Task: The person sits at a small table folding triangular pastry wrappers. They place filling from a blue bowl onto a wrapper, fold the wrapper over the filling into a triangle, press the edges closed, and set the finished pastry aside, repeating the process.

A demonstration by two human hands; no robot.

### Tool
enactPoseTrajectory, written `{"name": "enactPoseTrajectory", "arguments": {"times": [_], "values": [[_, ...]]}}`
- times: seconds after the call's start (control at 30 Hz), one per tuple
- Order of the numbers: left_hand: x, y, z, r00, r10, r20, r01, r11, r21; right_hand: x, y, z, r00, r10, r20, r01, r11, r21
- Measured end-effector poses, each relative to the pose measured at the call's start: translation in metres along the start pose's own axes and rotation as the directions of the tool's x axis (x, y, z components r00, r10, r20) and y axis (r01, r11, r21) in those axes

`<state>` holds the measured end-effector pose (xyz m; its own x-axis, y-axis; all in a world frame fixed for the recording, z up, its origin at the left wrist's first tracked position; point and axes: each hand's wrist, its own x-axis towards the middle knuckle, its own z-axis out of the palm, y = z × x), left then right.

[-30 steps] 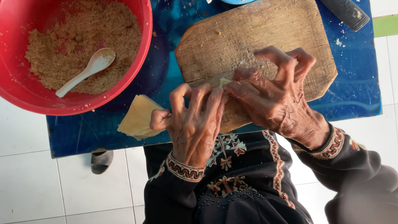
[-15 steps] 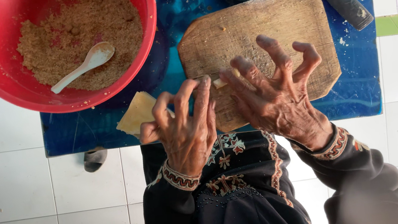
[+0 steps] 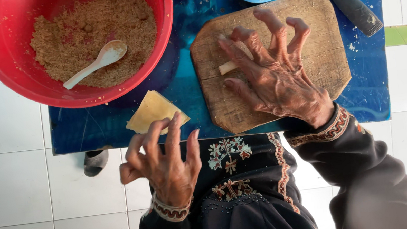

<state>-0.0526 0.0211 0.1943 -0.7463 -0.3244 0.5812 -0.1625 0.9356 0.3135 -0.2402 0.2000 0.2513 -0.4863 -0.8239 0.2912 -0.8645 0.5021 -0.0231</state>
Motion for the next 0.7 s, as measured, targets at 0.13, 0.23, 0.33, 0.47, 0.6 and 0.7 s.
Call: {"name": "enactPoseTrajectory", "arguments": {"times": [0.13, 0.23, 0.33, 0.47, 0.6, 0.7], "values": [[-0.016, -0.012, -0.005, 0.996, -0.076, 0.043, 0.076, 0.997, 0.004, -0.006, 0.004, 0.002, 0.999, 0.052, 0.014, -0.053, 0.997, 0.054], [-0.024, -0.021, -0.006, 0.991, -0.111, 0.077, 0.115, 0.992, -0.057, -0.012, 0.011, 0.006, 0.995, 0.099, -0.005, -0.096, 0.979, 0.179], [-0.026, -0.03, -0.001, 0.99, -0.132, 0.045, 0.137, 0.982, -0.127, -0.015, 0.014, 0.007, 0.992, 0.099, -0.081, -0.083, 0.979, 0.187], [-0.021, -0.043, 0.0, 0.989, -0.147, 0.011, 0.148, 0.989, -0.028, -0.005, 0.005, 0.003, 0.992, 0.036, -0.12, -0.027, 0.997, 0.076], [-0.008, -0.055, 0.003, 0.987, -0.16, 0.032, 0.163, 0.979, -0.12, 0.023, -0.018, -0.004, 0.983, -0.108, -0.145, 0.112, 0.994, 0.02], [-0.001, -0.06, 0.009, 0.988, -0.151, 0.035, 0.154, 0.93, -0.333, 0.044, -0.04, -0.007, 0.97, -0.163, -0.182, 0.155, 0.986, -0.056]]}}
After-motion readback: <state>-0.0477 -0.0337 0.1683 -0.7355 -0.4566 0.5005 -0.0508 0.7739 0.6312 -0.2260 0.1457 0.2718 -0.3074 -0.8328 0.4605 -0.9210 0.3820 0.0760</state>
